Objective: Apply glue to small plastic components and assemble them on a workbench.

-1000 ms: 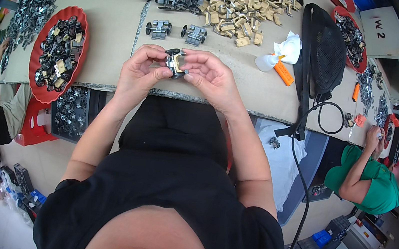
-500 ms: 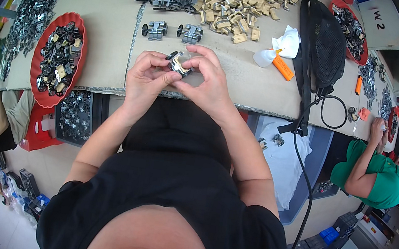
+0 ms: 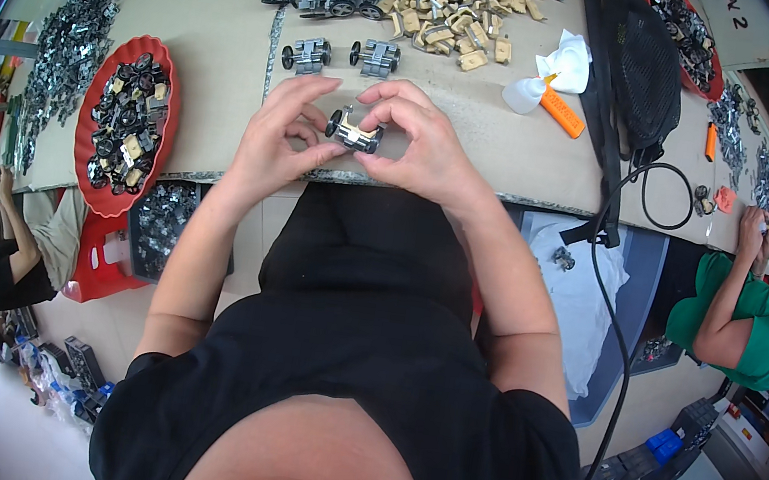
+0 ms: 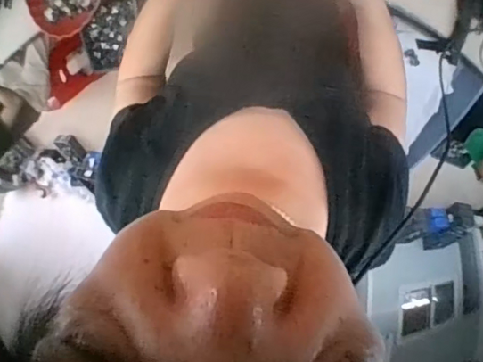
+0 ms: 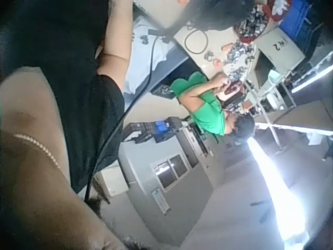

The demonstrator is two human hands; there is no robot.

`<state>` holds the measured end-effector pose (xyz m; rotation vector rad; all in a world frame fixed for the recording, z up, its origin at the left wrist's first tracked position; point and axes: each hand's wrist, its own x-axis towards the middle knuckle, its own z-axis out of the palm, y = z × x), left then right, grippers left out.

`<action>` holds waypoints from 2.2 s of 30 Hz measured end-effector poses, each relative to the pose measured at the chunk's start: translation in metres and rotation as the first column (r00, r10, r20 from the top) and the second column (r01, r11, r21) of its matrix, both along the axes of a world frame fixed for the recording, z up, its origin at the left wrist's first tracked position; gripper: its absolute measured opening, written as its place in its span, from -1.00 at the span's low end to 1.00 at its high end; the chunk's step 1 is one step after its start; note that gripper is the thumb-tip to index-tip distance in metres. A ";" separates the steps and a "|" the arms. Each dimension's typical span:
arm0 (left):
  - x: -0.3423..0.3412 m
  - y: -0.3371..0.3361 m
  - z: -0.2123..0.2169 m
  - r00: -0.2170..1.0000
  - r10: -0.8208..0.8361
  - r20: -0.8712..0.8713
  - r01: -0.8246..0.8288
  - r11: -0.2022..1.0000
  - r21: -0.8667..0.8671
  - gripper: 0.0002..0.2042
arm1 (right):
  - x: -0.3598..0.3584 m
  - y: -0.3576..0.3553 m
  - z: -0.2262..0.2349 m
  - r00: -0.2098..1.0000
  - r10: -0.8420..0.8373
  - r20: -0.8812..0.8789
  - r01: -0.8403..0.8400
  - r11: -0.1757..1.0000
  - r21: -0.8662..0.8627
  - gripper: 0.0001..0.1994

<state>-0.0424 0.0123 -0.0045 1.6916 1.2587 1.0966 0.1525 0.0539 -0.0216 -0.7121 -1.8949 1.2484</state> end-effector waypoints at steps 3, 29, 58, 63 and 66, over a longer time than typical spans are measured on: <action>-0.010 0.014 0.008 0.974 -0.198 -0.107 0.197 0.980 -0.022 -0.59 | 0.001 0.010 0.006 0.989 0.121 0.090 -0.128 0.988 0.083 -0.74; -0.008 0.035 0.008 0.847 -0.335 -0.413 0.388 0.920 0.048 -0.75 | 0.002 0.031 0.007 0.958 0.215 0.190 -0.250 0.949 0.189 -0.80; -0.007 0.030 0.006 0.859 -0.290 -0.422 0.371 0.920 0.124 -0.77 | 0.003 0.032 0.013 0.934 0.260 0.244 -0.305 0.938 0.168 -0.78; -0.007 0.024 0.011 0.810 -0.233 -0.537 0.393 0.896 0.204 -0.73 | 0.008 0.028 0.011 0.930 0.240 0.277 -0.305 0.926 0.222 -0.68; -0.007 0.019 0.008 0.728 -0.007 -0.685 0.404 0.813 0.420 -0.73 | 0.007 0.010 0.018 0.989 0.007 0.150 -0.050 0.957 0.287 -0.50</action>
